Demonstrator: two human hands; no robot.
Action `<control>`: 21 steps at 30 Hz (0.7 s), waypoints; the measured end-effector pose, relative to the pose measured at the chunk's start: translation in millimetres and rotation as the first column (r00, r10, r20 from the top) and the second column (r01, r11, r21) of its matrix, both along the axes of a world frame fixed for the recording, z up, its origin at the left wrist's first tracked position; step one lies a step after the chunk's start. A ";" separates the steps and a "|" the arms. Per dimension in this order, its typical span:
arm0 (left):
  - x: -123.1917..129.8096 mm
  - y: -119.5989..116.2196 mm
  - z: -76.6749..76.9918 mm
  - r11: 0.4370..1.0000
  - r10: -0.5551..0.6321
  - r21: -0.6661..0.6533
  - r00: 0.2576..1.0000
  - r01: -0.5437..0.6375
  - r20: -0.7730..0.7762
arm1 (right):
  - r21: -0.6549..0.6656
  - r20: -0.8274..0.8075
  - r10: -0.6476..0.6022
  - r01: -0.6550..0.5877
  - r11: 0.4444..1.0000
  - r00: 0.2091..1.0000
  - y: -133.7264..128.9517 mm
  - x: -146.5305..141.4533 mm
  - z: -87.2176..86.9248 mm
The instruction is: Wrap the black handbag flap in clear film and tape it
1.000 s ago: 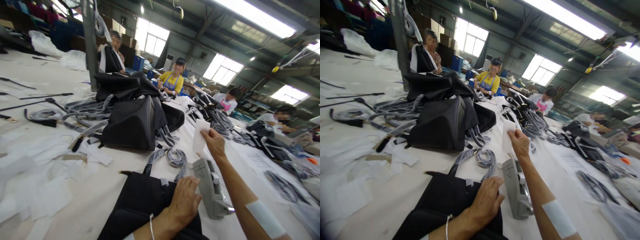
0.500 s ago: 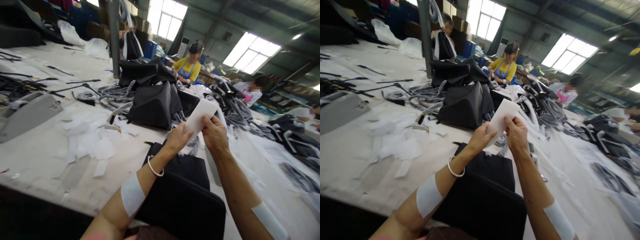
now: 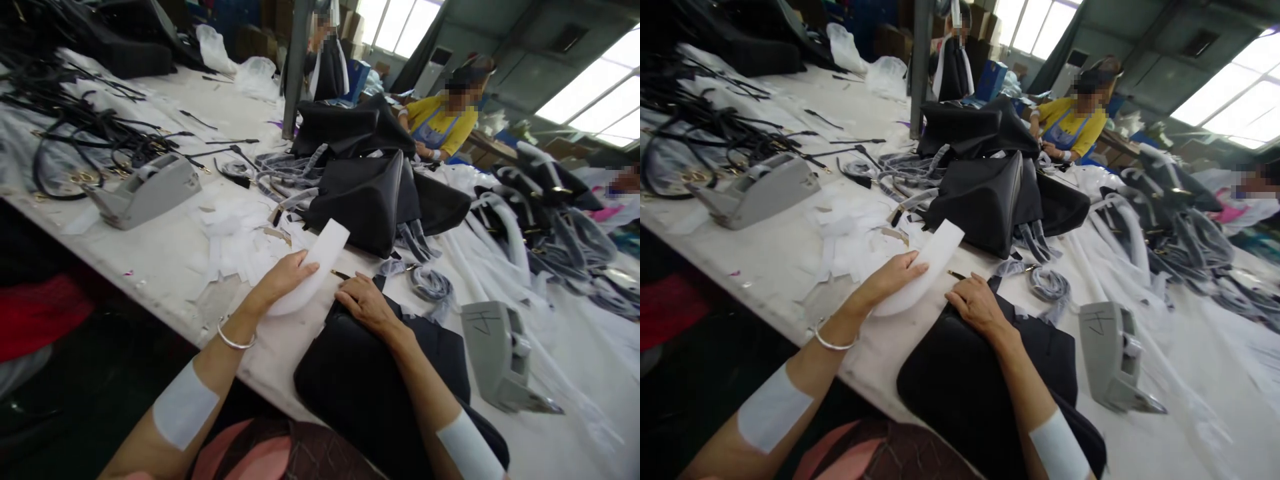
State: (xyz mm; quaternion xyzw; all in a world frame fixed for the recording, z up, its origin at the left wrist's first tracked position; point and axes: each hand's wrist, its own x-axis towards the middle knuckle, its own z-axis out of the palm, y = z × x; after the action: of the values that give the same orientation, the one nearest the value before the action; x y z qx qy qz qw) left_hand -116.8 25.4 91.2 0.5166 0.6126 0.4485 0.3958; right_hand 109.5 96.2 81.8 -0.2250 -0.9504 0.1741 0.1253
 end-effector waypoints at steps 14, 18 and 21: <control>64.0 23.7 -21.5 0.853 0.311 0.103 0.655 -0.512 0.689 | 0.228 -0.483 -0.021 0.149 0.962 0.875 -11.1 13.1 -0.2; 82.6 31.4 -24.6 0.920 0.248 0.121 0.792 -0.374 0.558 | 0.237 -0.530 -0.014 0.165 0.957 0.848 -12.2 15.3 0.7; 84.3 30.1 -24.7 0.938 0.240 0.156 0.907 -0.308 0.347 | 0.247 -0.564 0.013 0.154 0.957 0.826 -12.2 15.0 1.1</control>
State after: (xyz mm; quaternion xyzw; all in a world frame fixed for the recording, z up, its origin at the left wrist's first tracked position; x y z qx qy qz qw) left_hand -32.5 55.5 66.5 0.3829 0.5559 0.6398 0.3673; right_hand 124.4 84.0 82.9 -0.1794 -0.8777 0.0902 0.4352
